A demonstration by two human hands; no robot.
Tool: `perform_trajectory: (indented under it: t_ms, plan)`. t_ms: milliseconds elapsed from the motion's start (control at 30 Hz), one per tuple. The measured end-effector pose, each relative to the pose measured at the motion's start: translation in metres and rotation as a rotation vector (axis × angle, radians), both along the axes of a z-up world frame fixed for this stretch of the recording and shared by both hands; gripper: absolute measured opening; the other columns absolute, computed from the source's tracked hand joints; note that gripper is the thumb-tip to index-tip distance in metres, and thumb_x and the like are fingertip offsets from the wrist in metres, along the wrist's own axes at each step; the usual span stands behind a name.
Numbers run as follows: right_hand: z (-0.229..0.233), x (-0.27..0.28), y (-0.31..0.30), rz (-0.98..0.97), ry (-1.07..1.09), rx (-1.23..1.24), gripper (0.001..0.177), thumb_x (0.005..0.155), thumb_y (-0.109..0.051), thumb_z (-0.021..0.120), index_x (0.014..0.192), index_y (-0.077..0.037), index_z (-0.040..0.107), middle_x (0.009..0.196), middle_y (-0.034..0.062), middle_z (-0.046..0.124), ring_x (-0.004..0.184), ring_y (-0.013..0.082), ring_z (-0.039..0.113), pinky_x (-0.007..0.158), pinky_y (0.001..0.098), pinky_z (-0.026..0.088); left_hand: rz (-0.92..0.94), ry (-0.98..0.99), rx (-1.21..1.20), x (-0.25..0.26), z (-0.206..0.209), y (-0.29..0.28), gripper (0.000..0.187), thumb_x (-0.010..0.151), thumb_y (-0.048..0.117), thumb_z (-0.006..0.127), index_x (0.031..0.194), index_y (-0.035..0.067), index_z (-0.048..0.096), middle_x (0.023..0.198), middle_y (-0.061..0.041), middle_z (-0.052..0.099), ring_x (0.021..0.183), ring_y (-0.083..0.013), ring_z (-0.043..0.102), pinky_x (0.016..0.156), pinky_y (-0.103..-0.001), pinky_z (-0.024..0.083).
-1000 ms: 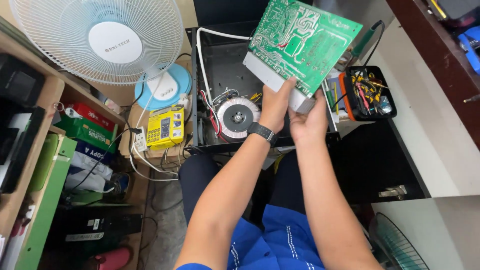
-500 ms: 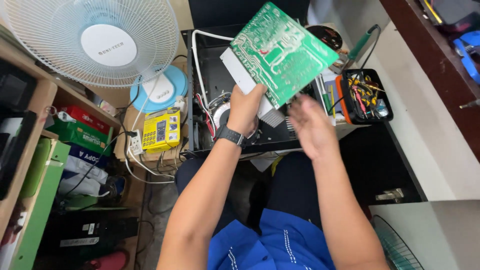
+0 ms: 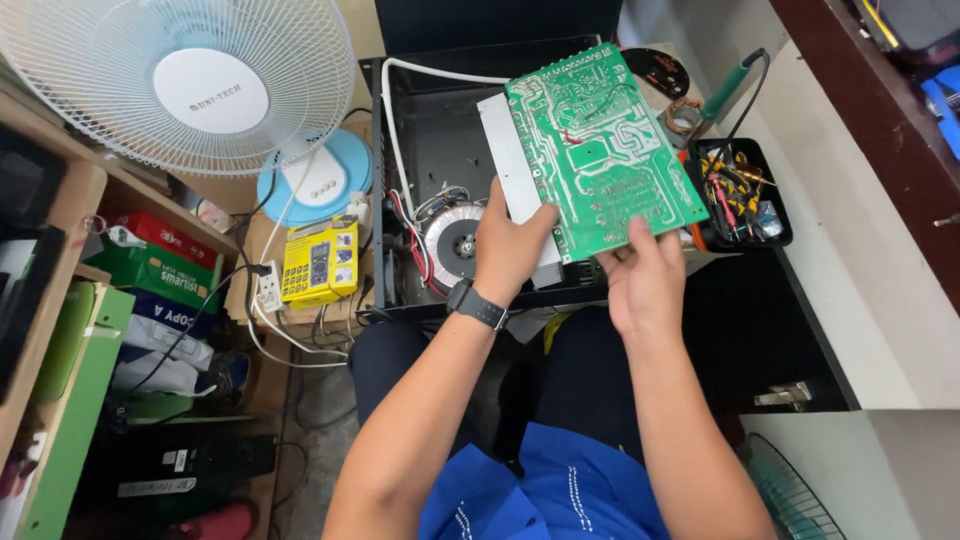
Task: The person removes the back cover of a black electronic device and lifts out a green circuit board. They hold the board with both hands, rotate it to view different sides, and manipulate the attached wires and components.
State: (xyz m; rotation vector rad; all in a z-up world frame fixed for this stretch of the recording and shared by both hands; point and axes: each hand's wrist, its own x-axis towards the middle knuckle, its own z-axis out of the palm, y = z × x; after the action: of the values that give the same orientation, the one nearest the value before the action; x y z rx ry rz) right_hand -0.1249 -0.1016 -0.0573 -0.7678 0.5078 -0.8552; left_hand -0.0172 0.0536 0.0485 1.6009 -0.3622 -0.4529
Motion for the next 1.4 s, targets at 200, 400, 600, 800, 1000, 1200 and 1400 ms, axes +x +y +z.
perform_trajectory:
  t_ms: [200, 400, 600, 800, 1000, 1200, 1400]
  plan:
    - [-0.002, -0.017, 0.012, 0.017, -0.073, 0.161, 0.024, 0.118, -0.016, 0.067, 0.141, -0.023, 0.069, 0.146, 0.0183, 0.079, 0.132, 0.0436, 0.08, 0.121, 0.0752, 0.062, -0.041, -0.1, -0.021, -0.003, -0.007, 0.003, 0.104, 0.101, 0.027, 0.077, 0.182, -0.01, 0.022, 0.157, -0.045, 0.057, 0.147, -0.0513, 0.064, 0.099, -0.062, 0.062]
    - [0.014, -0.024, 0.026, 0.031, -0.095, 0.123, 0.026, 0.118, -0.017, 0.066, 0.141, -0.027, 0.071, 0.147, 0.0101, 0.079, 0.133, 0.0356, 0.08, 0.123, 0.0685, 0.064, -0.045, -0.116, -0.019, 0.0, -0.019, -0.001, 0.106, 0.099, 0.029, 0.079, 0.183, -0.006, 0.023, 0.159, -0.042, 0.056, 0.146, -0.0572, 0.065, 0.094, -0.065, 0.064]
    - [0.014, -0.024, 0.027, 0.047, -0.123, 0.103, 0.026, 0.118, -0.018, 0.065, 0.142, -0.028, 0.071, 0.15, 0.0085, 0.079, 0.135, 0.0337, 0.079, 0.124, 0.0668, 0.064, -0.025, -0.089, 0.008, 0.004, -0.025, -0.003, 0.109, 0.097, 0.031, 0.081, 0.184, -0.002, 0.025, 0.159, -0.038, 0.058, 0.144, -0.0509, 0.069, 0.095, -0.062, 0.066]
    - [0.017, -0.024, 0.029, 0.059, -0.118, 0.088, 0.029, 0.118, -0.019, 0.067, 0.144, -0.03, 0.07, 0.15, 0.0065, 0.079, 0.136, 0.0326, 0.079, 0.122, 0.0636, 0.067, -0.013, -0.081, 0.002, 0.004, -0.026, -0.004, 0.109, 0.096, 0.031, 0.082, 0.184, -0.001, 0.027, 0.156, -0.037, 0.061, 0.141, -0.0477, 0.072, 0.094, -0.061, 0.066]
    - [0.041, -0.01, 0.023, 0.076, -0.082, -0.005, 0.035, 0.117, -0.02, 0.07, 0.15, -0.031, 0.067, 0.145, 0.007, 0.081, 0.127, 0.0328, 0.084, 0.117, 0.062, 0.072, 0.052, -0.014, -0.087, 0.012, -0.038, -0.01, 0.108, 0.099, 0.03, 0.085, 0.183, -0.005, 0.028, 0.153, -0.038, 0.065, 0.136, -0.0368, 0.071, 0.092, -0.057, 0.065]
    - [0.05, 0.019, -0.027, 0.107, 0.079, -0.16, 0.041, 0.117, -0.02, 0.07, 0.157, -0.027, 0.063, 0.126, 0.0049, 0.084, 0.103, 0.0284, 0.089, 0.096, 0.0587, 0.081, 0.181, 0.165, -0.255, 0.003, -0.034, -0.033, 0.107, 0.096, 0.03, 0.088, 0.183, -0.004, 0.034, 0.162, -0.036, 0.061, 0.152, -0.0419, 0.059, 0.105, -0.064, 0.058]
    - [0.043, 0.03, -0.088, 0.183, 0.087, -0.171, 0.035, 0.114, -0.017, 0.074, 0.148, -0.028, 0.074, 0.122, 0.0134, 0.087, 0.099, 0.0335, 0.09, 0.089, 0.0699, 0.078, 0.295, 0.224, -0.354, -0.029, -0.029, -0.061, 0.094, 0.1, 0.028, 0.085, 0.18, 0.006, 0.043, 0.165, -0.029, 0.06, 0.149, -0.0289, 0.056, 0.115, -0.054, 0.056]
